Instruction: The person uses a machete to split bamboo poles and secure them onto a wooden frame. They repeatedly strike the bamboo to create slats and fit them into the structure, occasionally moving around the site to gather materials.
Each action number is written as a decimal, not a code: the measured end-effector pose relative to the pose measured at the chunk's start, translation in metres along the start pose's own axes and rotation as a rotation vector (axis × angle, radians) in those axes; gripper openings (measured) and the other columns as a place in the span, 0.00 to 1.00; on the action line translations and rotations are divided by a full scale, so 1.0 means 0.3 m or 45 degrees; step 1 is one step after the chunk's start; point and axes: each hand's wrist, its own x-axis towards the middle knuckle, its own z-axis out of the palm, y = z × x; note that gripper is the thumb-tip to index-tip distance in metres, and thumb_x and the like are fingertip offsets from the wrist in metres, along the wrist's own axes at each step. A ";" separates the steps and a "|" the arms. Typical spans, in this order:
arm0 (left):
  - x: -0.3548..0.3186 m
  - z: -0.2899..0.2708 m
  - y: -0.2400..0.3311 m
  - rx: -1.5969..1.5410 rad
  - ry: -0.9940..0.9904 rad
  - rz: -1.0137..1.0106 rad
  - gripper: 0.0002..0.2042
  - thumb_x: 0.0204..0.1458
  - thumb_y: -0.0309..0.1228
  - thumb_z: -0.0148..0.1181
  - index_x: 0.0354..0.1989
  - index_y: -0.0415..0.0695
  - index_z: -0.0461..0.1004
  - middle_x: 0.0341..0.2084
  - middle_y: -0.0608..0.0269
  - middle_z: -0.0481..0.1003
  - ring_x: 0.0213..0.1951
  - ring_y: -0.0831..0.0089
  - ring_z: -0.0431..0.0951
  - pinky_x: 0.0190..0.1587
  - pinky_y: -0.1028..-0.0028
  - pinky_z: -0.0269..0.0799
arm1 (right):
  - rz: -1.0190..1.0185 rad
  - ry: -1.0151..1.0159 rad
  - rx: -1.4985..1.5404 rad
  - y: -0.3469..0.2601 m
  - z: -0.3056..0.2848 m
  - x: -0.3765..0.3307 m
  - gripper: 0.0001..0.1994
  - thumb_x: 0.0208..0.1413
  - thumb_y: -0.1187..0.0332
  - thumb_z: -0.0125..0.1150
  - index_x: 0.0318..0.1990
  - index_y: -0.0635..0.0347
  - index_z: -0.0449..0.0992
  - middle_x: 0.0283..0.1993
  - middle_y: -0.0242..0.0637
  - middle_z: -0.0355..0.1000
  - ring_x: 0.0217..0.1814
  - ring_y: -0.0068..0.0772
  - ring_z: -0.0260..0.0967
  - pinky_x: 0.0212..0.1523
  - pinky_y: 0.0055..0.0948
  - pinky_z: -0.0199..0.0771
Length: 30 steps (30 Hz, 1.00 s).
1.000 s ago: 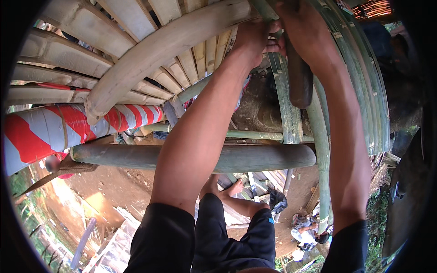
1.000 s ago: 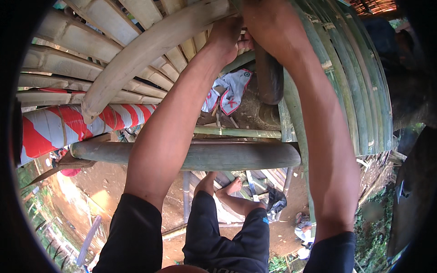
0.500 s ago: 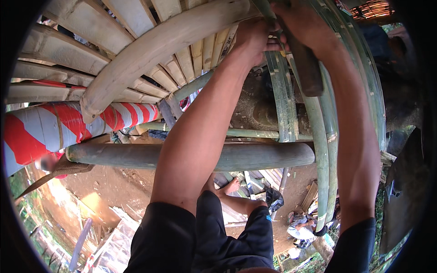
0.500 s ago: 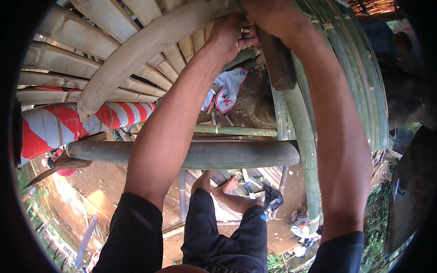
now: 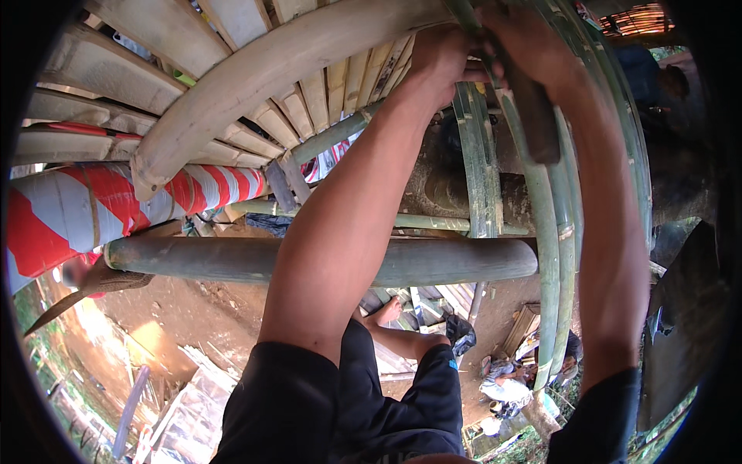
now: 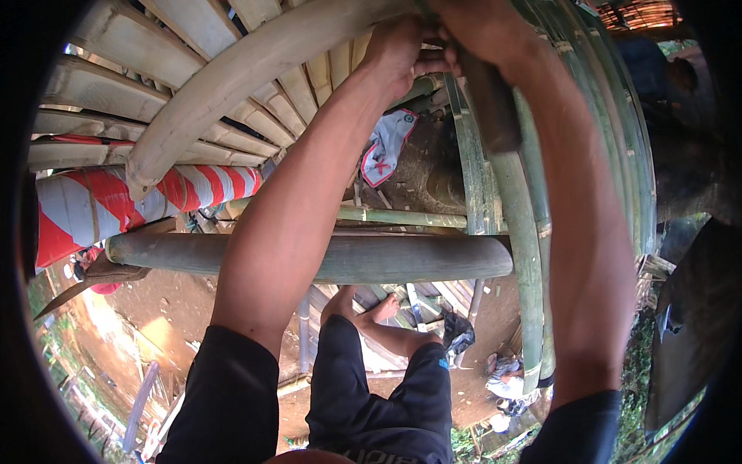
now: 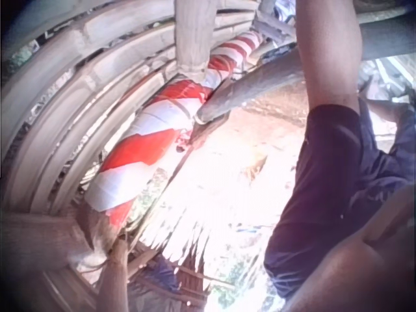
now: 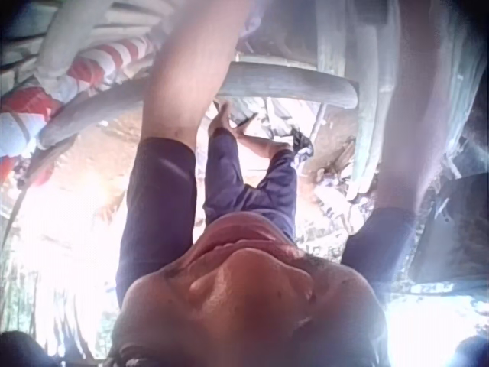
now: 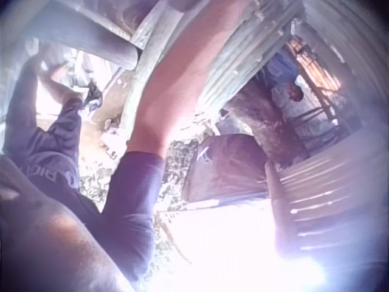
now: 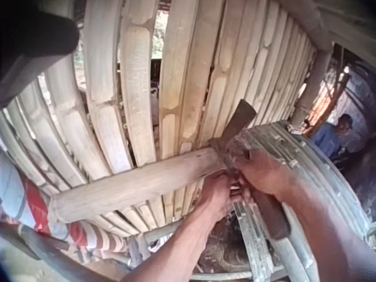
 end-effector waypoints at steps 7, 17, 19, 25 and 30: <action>-0.002 -0.003 0.005 0.081 0.069 -0.001 0.09 0.60 0.28 0.47 0.41 0.35 0.71 0.30 0.51 0.77 0.31 0.59 0.82 0.37 0.64 0.81 | 0.176 -0.330 0.110 -0.070 -0.016 0.046 0.20 0.60 0.56 0.48 0.35 0.71 0.73 0.22 0.47 0.71 0.22 0.39 0.72 0.26 0.39 0.70; 0.012 -0.036 0.006 -0.032 0.027 0.009 0.10 0.59 0.27 0.48 0.44 0.32 0.68 0.32 0.49 0.77 0.28 0.57 0.82 0.35 0.63 0.82 | 0.058 -0.156 -0.103 -0.083 -0.050 0.079 0.22 0.58 0.54 0.49 0.42 0.69 0.75 0.35 0.56 0.75 0.40 0.55 0.74 0.44 0.46 0.71; 0.009 -0.033 -0.001 -0.070 0.017 0.026 0.11 0.59 0.28 0.49 0.44 0.31 0.68 0.32 0.50 0.77 0.29 0.58 0.82 0.35 0.64 0.82 | -0.191 0.369 -0.131 -0.045 0.013 0.036 0.23 0.58 0.53 0.50 0.41 0.69 0.76 0.37 0.57 0.75 0.42 0.55 0.74 0.46 0.46 0.70; 0.010 0.021 -0.009 -0.017 0.075 -0.146 0.10 0.58 0.31 0.51 0.44 0.41 0.73 0.32 0.55 0.78 0.31 0.66 0.79 0.34 0.67 0.75 | 0.075 -0.282 0.106 0.069 -0.113 0.002 0.22 0.58 0.54 0.52 0.52 0.63 0.71 0.40 0.51 0.69 0.40 0.44 0.67 0.40 0.37 0.66; 0.041 -0.011 -0.008 0.051 0.355 -0.131 0.08 0.57 0.31 0.53 0.43 0.44 0.73 0.26 0.57 0.77 0.26 0.67 0.77 0.29 0.70 0.73 | 0.194 0.089 -0.061 0.335 -0.244 -0.302 0.23 0.59 0.51 0.55 0.52 0.61 0.70 0.36 0.49 0.73 0.39 0.51 0.70 0.39 0.39 0.69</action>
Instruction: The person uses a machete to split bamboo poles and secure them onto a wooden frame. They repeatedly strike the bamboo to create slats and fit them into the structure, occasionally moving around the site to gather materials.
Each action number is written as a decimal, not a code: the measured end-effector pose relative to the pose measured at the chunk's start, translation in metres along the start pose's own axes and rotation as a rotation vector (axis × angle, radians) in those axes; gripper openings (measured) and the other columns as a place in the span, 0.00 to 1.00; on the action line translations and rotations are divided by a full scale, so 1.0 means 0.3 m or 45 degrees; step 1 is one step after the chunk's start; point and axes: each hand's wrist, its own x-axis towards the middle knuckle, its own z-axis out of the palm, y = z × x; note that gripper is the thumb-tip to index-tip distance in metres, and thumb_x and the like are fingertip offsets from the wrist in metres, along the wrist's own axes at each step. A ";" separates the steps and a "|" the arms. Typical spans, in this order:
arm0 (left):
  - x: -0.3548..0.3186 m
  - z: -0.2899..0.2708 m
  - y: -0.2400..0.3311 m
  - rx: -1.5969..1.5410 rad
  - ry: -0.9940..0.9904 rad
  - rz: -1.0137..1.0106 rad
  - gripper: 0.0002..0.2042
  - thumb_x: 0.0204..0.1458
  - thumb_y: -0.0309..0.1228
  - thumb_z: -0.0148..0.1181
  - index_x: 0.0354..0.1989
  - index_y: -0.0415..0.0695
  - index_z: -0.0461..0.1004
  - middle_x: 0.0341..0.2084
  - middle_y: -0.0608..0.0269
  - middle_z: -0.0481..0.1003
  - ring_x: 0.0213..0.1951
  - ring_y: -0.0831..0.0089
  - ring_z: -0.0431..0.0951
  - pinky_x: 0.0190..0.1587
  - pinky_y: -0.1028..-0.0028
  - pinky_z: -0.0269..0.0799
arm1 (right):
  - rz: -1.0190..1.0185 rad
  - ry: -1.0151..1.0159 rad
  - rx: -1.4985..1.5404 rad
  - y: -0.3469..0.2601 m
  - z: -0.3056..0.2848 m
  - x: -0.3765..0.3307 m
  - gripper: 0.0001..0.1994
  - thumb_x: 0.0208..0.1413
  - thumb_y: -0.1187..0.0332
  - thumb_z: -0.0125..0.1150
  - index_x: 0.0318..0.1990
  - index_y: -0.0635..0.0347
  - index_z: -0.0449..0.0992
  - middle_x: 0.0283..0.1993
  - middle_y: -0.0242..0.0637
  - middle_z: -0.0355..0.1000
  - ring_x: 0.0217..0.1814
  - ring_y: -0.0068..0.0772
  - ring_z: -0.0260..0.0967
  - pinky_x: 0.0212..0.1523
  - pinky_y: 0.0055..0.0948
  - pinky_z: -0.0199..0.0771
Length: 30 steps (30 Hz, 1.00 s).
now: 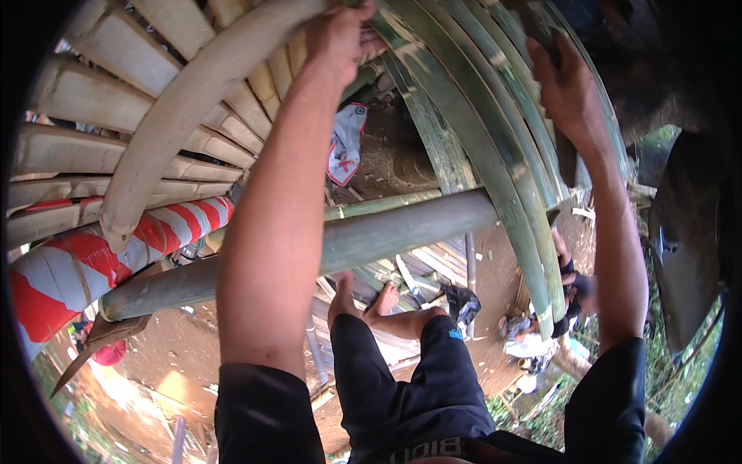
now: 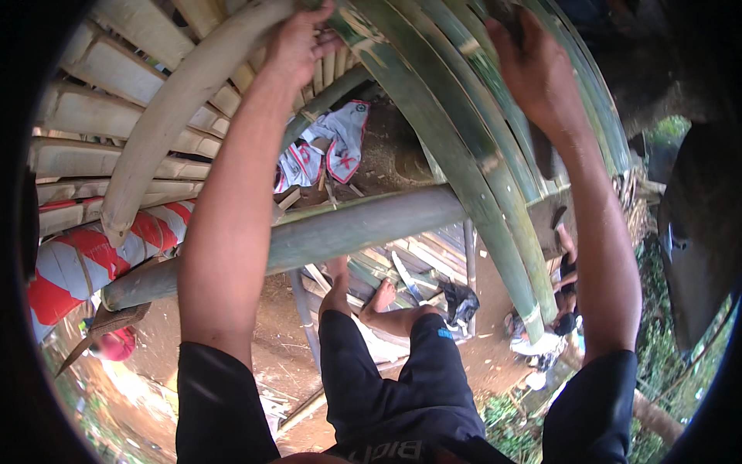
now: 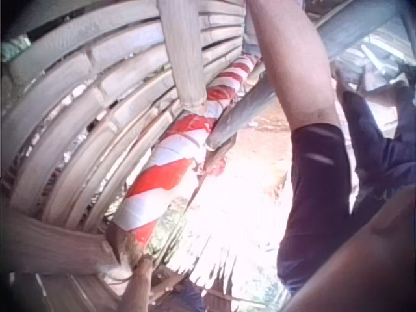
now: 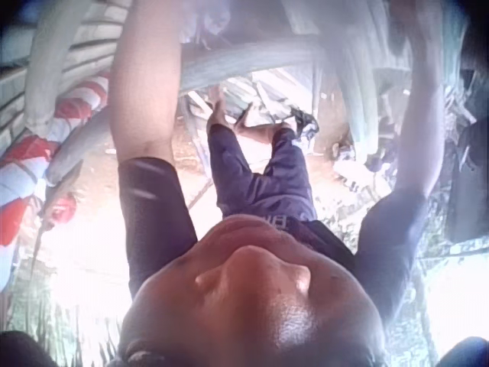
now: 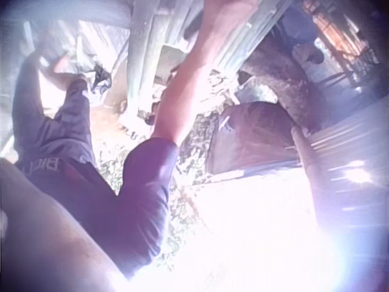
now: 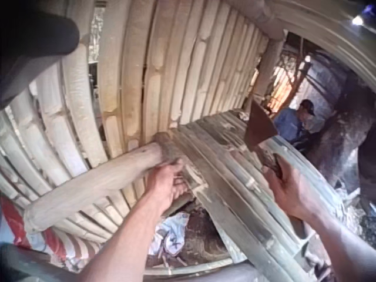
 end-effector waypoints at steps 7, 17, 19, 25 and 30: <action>-0.020 0.023 -0.018 0.326 0.087 0.140 0.12 0.56 0.33 0.56 0.42 0.37 0.73 0.29 0.56 0.77 0.32 0.68 0.76 0.35 0.71 0.73 | -0.078 -0.034 -0.580 0.336 -0.059 -0.068 0.25 0.61 0.51 0.50 0.61 0.56 0.65 0.48 0.55 0.71 0.51 0.58 0.69 0.50 0.43 0.68; -0.599 -0.053 -0.155 1.704 -0.324 0.415 0.17 0.58 0.45 0.54 0.44 0.44 0.76 0.35 0.55 0.78 0.38 0.61 0.79 0.40 0.63 0.72 | 0.195 -0.111 -0.463 0.322 -0.098 -0.121 0.26 0.57 0.62 0.52 0.63 0.53 0.62 0.60 0.64 0.59 0.63 0.66 0.57 0.63 0.52 0.57; -0.719 0.024 -0.198 2.145 -0.155 0.440 0.18 0.58 0.47 0.51 0.38 0.44 0.77 0.29 0.48 0.78 0.34 0.52 0.79 0.37 0.57 0.71 | 0.137 -0.055 -0.428 0.322 -0.177 -0.205 0.24 0.57 0.62 0.52 0.62 0.52 0.65 0.59 0.64 0.61 0.65 0.66 0.54 0.67 0.54 0.50; -0.767 0.030 -0.221 2.301 0.155 0.401 0.22 0.59 0.50 0.45 0.33 0.43 0.77 0.27 0.43 0.76 0.34 0.43 0.76 0.37 0.50 0.69 | 0.309 0.277 0.218 0.411 -0.465 -0.800 0.18 0.61 0.62 0.54 0.53 0.63 0.73 0.52 0.50 0.71 0.55 0.47 0.67 0.59 0.38 0.61; -0.813 0.000 -0.253 2.446 0.115 0.678 0.23 0.61 0.47 0.40 0.35 0.41 0.76 0.33 0.47 0.76 0.41 0.49 0.75 0.49 0.54 0.64 | 1.008 0.381 0.190 0.520 -0.388 -1.749 0.16 0.64 0.65 0.50 0.52 0.68 0.71 0.50 0.50 0.70 0.55 0.43 0.67 0.56 0.35 0.64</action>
